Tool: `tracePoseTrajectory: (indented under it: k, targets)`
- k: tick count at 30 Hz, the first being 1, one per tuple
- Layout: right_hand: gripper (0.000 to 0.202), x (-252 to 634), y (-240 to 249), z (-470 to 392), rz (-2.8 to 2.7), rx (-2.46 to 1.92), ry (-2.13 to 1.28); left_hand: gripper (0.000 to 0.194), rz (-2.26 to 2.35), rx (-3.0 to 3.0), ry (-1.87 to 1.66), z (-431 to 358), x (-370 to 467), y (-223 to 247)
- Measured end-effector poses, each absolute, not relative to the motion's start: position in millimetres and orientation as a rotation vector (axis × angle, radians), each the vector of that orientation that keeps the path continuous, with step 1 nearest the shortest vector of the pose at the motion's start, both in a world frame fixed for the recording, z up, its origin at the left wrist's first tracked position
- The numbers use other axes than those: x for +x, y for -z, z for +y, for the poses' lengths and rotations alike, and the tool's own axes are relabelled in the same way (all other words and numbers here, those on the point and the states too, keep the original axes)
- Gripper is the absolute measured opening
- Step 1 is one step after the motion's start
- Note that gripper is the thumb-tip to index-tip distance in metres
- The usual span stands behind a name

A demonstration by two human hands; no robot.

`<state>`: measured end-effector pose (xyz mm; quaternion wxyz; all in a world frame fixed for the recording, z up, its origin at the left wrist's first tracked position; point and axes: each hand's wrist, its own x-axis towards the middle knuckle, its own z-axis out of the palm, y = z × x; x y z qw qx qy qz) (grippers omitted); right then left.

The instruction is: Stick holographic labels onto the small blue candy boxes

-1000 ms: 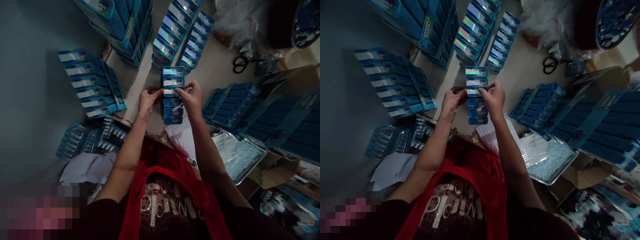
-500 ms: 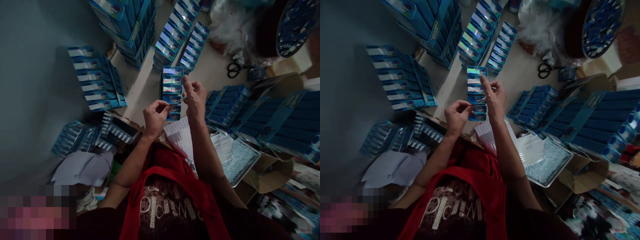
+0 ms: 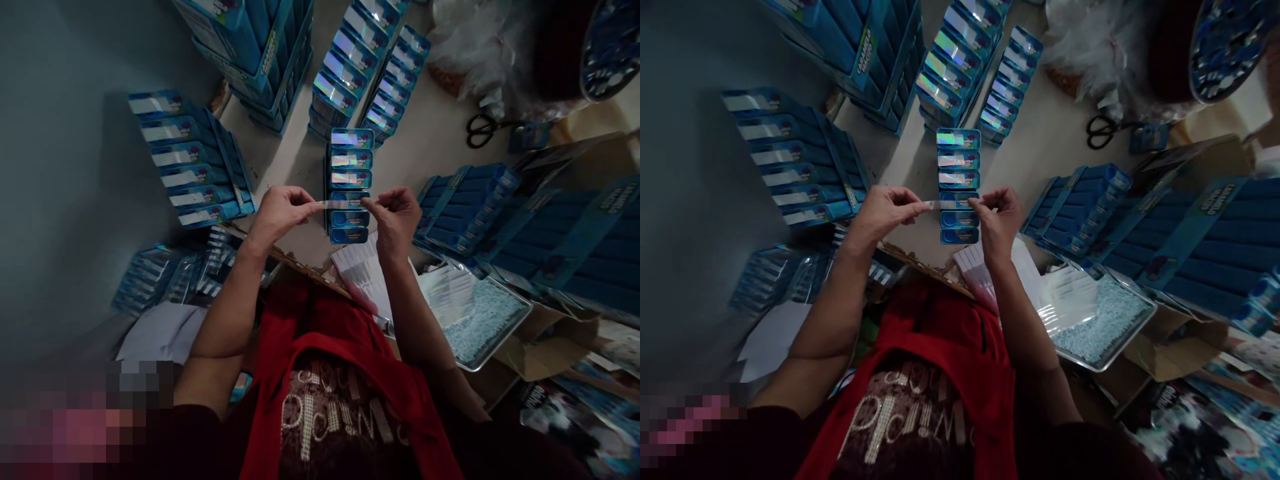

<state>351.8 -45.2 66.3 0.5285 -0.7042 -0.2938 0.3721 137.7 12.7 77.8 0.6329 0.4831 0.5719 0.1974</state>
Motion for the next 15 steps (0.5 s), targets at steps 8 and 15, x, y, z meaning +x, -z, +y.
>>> tracePoseTrajectory:
  k: [8, 15]
  targets:
    - [0.041, 344, -92, -45, -0.865, -1.742, -0.993, 0.031, 1.225, 1.288, -0.516, 32, 121, -96]
    - [0.066, 347, -105, -36, -0.694, -1.612, -1.624, 0.030, 1.179, 1.345, -0.482, 28, 111, -120]
